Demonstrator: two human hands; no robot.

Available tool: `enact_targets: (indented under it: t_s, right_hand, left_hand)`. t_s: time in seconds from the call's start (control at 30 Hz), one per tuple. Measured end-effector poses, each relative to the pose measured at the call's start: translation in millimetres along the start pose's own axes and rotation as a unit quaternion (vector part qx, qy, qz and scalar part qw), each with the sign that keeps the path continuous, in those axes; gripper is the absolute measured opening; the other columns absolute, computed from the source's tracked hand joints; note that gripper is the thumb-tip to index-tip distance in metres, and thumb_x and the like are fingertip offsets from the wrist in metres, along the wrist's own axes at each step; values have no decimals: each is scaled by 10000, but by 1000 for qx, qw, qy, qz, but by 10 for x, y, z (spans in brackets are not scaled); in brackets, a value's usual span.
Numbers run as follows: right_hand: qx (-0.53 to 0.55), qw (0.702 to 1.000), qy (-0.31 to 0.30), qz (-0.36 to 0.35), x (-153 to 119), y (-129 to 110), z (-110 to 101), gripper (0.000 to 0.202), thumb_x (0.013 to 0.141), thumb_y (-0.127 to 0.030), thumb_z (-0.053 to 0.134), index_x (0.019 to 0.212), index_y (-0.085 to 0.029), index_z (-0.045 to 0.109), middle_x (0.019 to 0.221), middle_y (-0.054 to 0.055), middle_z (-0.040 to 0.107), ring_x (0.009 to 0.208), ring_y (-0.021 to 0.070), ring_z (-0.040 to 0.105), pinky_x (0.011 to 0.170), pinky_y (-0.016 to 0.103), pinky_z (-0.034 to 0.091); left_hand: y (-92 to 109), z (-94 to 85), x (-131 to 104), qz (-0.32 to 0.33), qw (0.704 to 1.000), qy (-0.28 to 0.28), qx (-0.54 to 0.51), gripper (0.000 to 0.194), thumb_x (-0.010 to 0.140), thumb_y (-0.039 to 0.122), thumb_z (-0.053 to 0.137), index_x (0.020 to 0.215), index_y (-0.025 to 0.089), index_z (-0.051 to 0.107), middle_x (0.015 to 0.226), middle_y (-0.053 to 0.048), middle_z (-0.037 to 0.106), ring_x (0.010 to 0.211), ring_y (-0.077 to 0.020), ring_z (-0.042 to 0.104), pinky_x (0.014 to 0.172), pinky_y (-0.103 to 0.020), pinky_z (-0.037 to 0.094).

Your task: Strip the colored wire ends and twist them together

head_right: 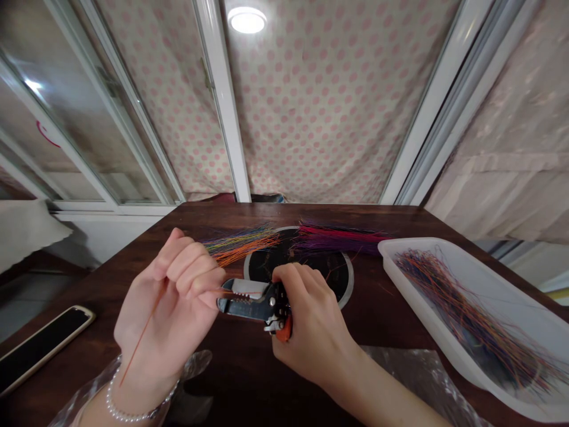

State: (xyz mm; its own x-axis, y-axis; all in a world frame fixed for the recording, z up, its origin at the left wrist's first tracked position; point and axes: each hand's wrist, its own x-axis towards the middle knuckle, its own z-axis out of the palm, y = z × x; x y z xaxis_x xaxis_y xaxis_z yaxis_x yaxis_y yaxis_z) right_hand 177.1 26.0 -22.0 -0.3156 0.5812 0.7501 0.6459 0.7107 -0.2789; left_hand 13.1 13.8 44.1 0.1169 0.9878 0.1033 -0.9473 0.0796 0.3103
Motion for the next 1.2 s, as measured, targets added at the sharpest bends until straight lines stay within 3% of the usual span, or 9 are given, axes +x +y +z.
enact_targets:
  t_s: [0.33, 0.57, 0.83, 1.03, 1.2]
  right_hand:
    - [18, 1000, -14, 15, 5, -15, -15, 368, 583, -66, 429, 912, -232, 434, 630, -58, 506, 466, 93, 480, 477, 168, 413]
    - [4, 998, 23, 55, 16, 121, -32, 363, 632, -71, 477, 951, -243, 447, 596, -80, 486, 405, 90, 437, 461, 178, 378]
    - [76, 992, -6, 103, 64, 141, -11, 280, 732, -83, 550, 944, -238, 453, 603, -68, 532, 464, 111, 509, 471, 183, 403]
    - [52, 994, -10, 100, 38, 206, 42, 256, 747, -101, 550, 954, -228, 468, 624, -53, 572, 465, 108, 528, 483, 185, 425]
    - [29, 995, -1, 97, 11, 273, 53, 278, 738, -114, 569, 979, -229, 496, 671, -41, 611, 510, 119, 572, 521, 196, 443]
  left_hand:
    - [-9, -31, 16, 2, 1000, -22, 15, 494, 1050, 221, 98, 565, 211, 195, 532, 71, 160, 452, -83, 193, 441, -187, 390]
    - [52, 4, 33, -54, 995, -36, 78, 491, 1052, 246, 91, 569, 210, 172, 528, 74, 145, 465, -84, 163, 451, -192, 368]
    - [54, -1, 59, 19, 980, -58, 188, 523, 1046, 217, 84, 527, 197, 147, 498, 72, 99, 447, -86, 101, 450, -202, 320]
    - [7, -116, 200, 34, 935, -117, 334, 544, 1031, 206, 283, 494, 174, 204, 499, 70, 134, 437, -55, 111, 435, -191, 192]
    - [52, -146, 240, 56, 924, -123, 357, 541, 1015, 217, 348, 493, 174, 213, 489, 77, 135, 425, -45, 104, 437, -199, 152]
